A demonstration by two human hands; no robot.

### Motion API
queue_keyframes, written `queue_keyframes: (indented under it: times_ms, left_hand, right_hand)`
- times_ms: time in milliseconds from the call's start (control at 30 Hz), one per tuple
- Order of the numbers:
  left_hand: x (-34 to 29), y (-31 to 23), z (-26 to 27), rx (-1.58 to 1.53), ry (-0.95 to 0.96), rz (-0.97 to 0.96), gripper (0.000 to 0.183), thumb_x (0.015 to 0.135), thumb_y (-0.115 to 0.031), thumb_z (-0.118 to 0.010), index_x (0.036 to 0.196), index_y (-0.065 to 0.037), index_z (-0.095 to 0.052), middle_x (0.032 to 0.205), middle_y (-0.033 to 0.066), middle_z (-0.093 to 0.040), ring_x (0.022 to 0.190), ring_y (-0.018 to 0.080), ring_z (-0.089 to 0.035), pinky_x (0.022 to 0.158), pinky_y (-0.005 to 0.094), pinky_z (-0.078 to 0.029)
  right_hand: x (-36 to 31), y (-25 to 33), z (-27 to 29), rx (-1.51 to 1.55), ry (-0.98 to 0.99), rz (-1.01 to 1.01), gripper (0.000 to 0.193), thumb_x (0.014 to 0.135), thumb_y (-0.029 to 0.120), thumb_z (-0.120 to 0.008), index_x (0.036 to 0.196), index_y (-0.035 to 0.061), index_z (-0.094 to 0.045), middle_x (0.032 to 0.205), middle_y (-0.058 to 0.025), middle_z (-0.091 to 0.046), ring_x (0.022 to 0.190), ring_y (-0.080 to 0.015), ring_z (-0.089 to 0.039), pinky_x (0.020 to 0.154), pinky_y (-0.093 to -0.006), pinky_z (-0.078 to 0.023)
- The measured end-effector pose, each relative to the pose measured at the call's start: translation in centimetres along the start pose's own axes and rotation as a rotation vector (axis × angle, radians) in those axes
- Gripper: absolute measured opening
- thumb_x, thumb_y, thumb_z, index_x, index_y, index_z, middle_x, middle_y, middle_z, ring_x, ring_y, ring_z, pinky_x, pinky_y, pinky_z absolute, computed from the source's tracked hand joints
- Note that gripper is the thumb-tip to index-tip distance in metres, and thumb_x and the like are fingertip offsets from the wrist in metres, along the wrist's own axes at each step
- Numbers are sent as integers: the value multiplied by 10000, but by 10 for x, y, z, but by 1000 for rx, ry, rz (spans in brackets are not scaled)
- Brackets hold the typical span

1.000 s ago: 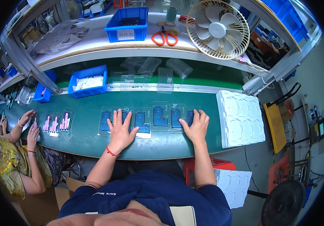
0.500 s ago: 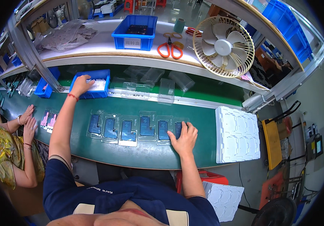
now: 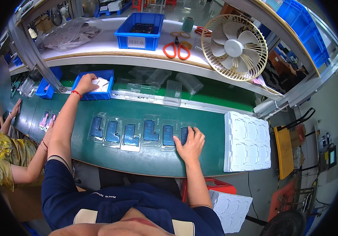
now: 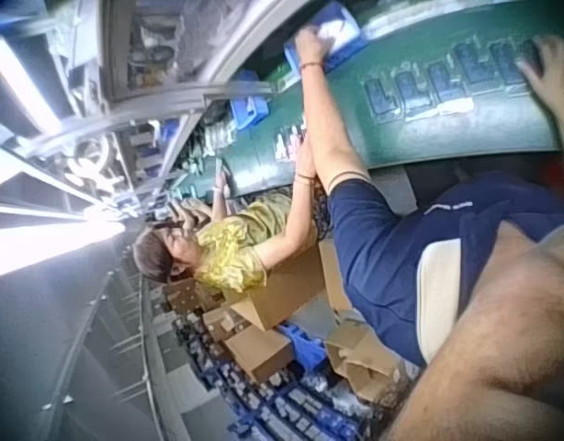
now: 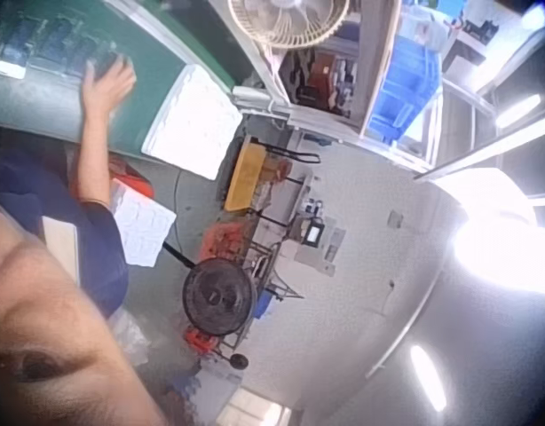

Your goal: Assembling small plastic housings by inserting white triangular components and stacking the completed units.

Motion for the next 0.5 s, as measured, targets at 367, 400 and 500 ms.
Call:
queue_keyframes:
  times_ms: [367,400,500]
  left_hand:
    - [-6,-2,-3,-88,25,-91,183,742,-140,-688,865,-19,-625,942,210,-635,944,353,-604,834,390,-470]
    - [-6,-2,-4,-88,25,-89,183,742,-140,-688,865,-19,-625,942,210,-635,944,353,-604,834,390,-470]
    - [-2,0,-8,-103,10,-135,182,755,-147,-678,877,-22,-629,930,210,-629,925,359,-602,830,405,-469]
  right_hand:
    - [-1,-2,1,7,-14,10,637,707,407,-742,1160,-5,-564,1187,-198,-492,1113,-358,-438,945,-456,-366]
    - [-2,-2,1,7,-15,5,637,707,406,-742,1160,-5,-563,1189,-198,-491,1115,-358,-436,945,-457,-365]
    - [0,-2,0,10,-14,5,637,706,404,-743,1159,-4,-562,1193,-197,-489,1118,-358,-433,946,-459,-364]
Point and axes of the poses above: each hand's wrist, its own x-axis towards the middle knuckle, its own z-axis out of the back of the hand, y = z × x, the point moved 9 cm from there along x, towards the middle knuckle
